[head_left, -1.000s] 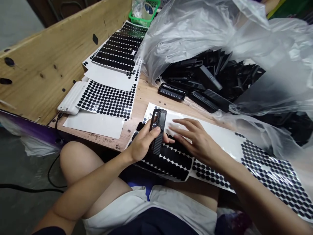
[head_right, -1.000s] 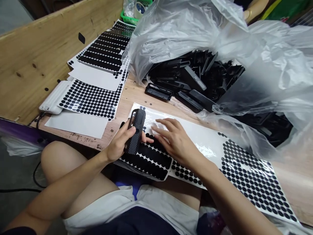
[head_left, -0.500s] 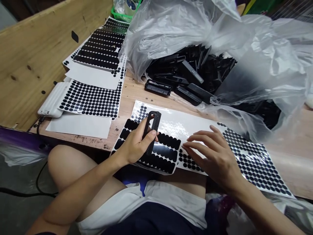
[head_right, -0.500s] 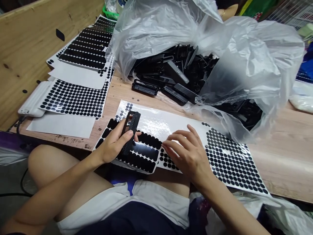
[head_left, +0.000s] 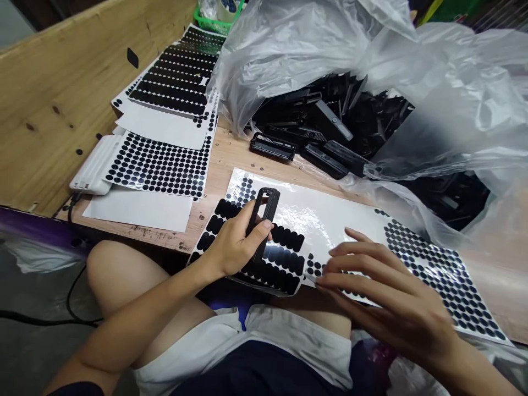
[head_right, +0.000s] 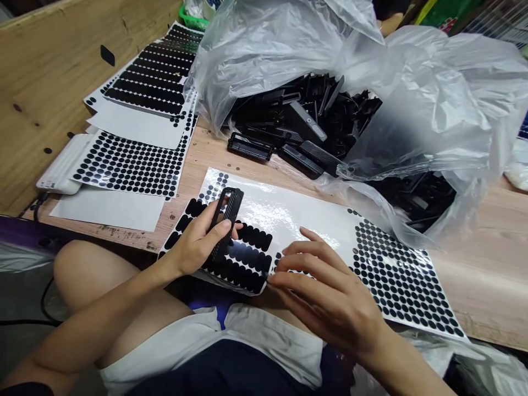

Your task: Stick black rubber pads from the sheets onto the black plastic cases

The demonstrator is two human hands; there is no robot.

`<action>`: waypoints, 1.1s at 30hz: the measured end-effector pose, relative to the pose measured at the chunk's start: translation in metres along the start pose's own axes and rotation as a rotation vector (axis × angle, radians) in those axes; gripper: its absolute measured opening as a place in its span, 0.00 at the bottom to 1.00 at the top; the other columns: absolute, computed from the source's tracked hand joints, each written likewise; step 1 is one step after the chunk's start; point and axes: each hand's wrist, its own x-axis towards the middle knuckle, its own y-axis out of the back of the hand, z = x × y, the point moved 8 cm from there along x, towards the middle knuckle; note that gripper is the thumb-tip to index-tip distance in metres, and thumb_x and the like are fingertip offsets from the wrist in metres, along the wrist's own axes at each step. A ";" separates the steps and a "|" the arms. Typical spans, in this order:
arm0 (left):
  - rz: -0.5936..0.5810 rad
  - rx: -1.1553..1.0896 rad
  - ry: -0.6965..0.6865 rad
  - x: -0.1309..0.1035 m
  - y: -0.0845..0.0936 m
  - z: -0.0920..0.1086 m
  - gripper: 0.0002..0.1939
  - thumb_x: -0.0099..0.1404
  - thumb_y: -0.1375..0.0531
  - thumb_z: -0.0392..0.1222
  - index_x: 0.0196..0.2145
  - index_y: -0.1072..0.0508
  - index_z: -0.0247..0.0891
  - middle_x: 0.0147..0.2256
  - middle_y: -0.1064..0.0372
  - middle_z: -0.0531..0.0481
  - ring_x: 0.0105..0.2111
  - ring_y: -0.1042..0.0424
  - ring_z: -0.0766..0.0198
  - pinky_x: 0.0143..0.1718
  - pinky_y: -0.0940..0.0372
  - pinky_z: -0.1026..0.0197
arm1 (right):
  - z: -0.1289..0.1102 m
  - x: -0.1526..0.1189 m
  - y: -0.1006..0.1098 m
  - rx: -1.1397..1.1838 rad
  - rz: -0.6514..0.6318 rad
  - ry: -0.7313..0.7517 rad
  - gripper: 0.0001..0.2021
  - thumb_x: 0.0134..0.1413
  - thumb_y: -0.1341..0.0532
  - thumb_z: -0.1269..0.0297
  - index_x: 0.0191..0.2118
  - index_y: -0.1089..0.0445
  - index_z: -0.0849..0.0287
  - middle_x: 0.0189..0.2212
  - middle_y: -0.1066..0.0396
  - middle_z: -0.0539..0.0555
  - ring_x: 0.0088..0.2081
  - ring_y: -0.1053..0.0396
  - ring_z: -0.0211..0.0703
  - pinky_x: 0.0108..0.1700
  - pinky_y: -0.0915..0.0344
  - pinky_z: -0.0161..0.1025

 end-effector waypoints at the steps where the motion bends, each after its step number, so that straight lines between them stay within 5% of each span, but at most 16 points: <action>1: 0.017 -0.055 0.012 0.000 0.001 -0.002 0.17 0.75 0.45 0.54 0.48 0.30 0.37 0.36 0.22 0.46 0.41 0.21 0.56 0.49 0.32 0.53 | 0.003 0.005 0.007 0.107 0.038 -0.102 0.08 0.59 0.32 0.72 0.41 0.21 0.49 0.34 0.20 0.49 0.40 0.23 0.46 0.58 0.27 0.53; 4: -0.040 -0.308 0.088 0.001 -0.002 -0.009 0.21 0.72 0.42 0.56 0.51 0.31 0.36 0.33 0.22 0.46 0.29 0.22 0.59 0.34 0.28 0.58 | 0.042 0.014 0.010 0.412 0.211 -0.570 0.01 0.56 0.28 0.60 0.34 0.19 0.46 0.36 0.19 0.50 0.42 0.21 0.48 0.51 0.24 0.51; 8: -0.118 -0.534 0.144 0.000 -0.003 -0.012 0.23 0.69 0.40 0.55 0.52 0.31 0.34 0.28 0.22 0.47 0.16 0.29 0.65 0.17 0.38 0.65 | 0.082 0.036 -0.036 0.859 0.222 -0.944 0.14 0.38 0.21 0.47 0.28 0.18 0.48 0.43 0.18 0.53 0.44 0.21 0.52 0.52 0.25 0.55; 14: -0.143 -0.619 0.147 -0.001 0.000 -0.012 0.21 0.67 0.39 0.52 0.50 0.31 0.33 0.28 0.21 0.46 0.16 0.29 0.65 0.16 0.38 0.67 | 0.082 0.071 -0.067 0.985 0.111 -0.894 0.14 0.38 0.20 0.49 0.28 0.17 0.49 0.44 0.19 0.51 0.47 0.23 0.50 0.56 0.29 0.52; 33: -0.147 -0.636 0.170 -0.001 0.000 -0.013 0.21 0.66 0.38 0.54 0.47 0.31 0.35 0.29 0.21 0.45 0.16 0.29 0.65 0.16 0.38 0.67 | 0.077 0.075 -0.069 0.946 0.079 -0.891 0.13 0.39 0.20 0.51 0.27 0.18 0.51 0.41 0.20 0.51 0.43 0.25 0.47 0.55 0.31 0.47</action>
